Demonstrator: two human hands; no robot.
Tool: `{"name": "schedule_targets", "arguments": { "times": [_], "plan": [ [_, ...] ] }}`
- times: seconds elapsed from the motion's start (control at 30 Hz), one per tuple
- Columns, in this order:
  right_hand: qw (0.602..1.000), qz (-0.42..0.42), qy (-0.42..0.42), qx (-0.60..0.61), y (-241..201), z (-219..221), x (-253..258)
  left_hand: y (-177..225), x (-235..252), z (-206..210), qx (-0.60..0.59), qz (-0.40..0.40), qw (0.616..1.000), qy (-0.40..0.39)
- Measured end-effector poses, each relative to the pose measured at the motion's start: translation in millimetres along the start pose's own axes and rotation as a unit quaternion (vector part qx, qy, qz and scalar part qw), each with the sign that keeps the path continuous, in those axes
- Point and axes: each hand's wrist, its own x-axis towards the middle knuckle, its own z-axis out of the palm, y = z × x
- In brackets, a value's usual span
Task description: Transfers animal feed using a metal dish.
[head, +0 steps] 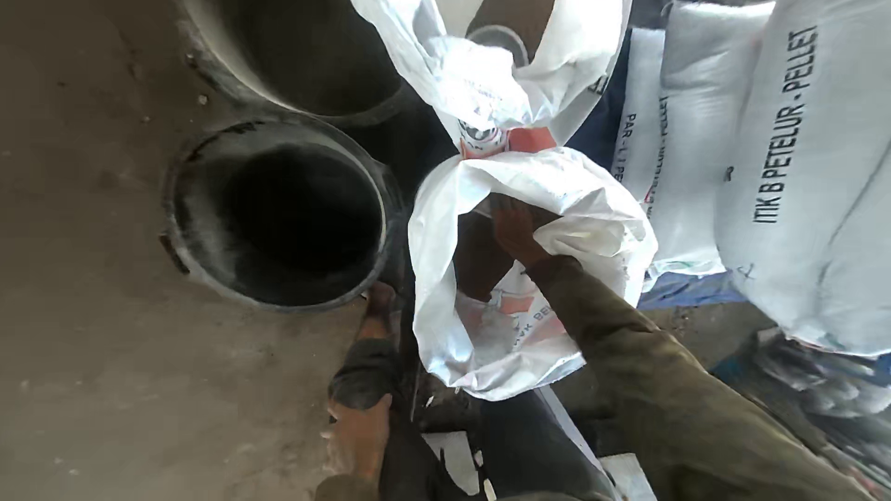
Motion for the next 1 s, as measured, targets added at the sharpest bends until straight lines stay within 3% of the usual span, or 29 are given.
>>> {"name": "schedule_targets", "arguments": {
  "times": [0.13,0.17,0.23,0.3,0.33,0.53,0.7,0.9,1.0],
  "plan": [
    [0.999,0.02,-0.028,0.009,7.3,45.5,30.5,3.9,-13.6,2.5,0.003,-0.001,1.0,0.016],
    [0.998,0.031,-0.045,0.017,9.3,52.7,31.8,16.2,-27.1,-12.6,0.003,-0.016,1.0,-0.019],
    [0.992,0.071,-0.097,0.033,11.9,60.8,33.0,41.9,-38.7,-50.6,0.016,-0.062,0.982,-0.176],
    [0.975,0.108,-0.183,0.07,19.2,73.9,20.2,6.0,-12.4,-2.0,-0.01,-0.026,0.999,-0.022],
    [0.967,0.11,-0.211,0.092,24.3,82.4,11.9,-9.3,4.0,16.2,-0.014,-0.01,1.0,0.014],
    [0.905,0.089,-0.36,0.207,46.2,121.0,-11.8,-6.9,6.2,16.2,0.021,0.001,1.0,0.003],
    [0.854,0.087,-0.44,0.265,23.5,76.1,-19.7,-1.9,3.1,15.5,0.04,0.001,0.999,0.007],
    [0.876,0.045,-0.384,0.288,5.7,11.9,-23.5,0.7,2.3,17.0,0.038,0.006,0.999,0.011],
    [0.885,0.072,-0.333,0.317,11.3,-24.8,-31.9,8.2,-4.1,10.4,0.043,0.006,0.999,0.008]
  ]
}}
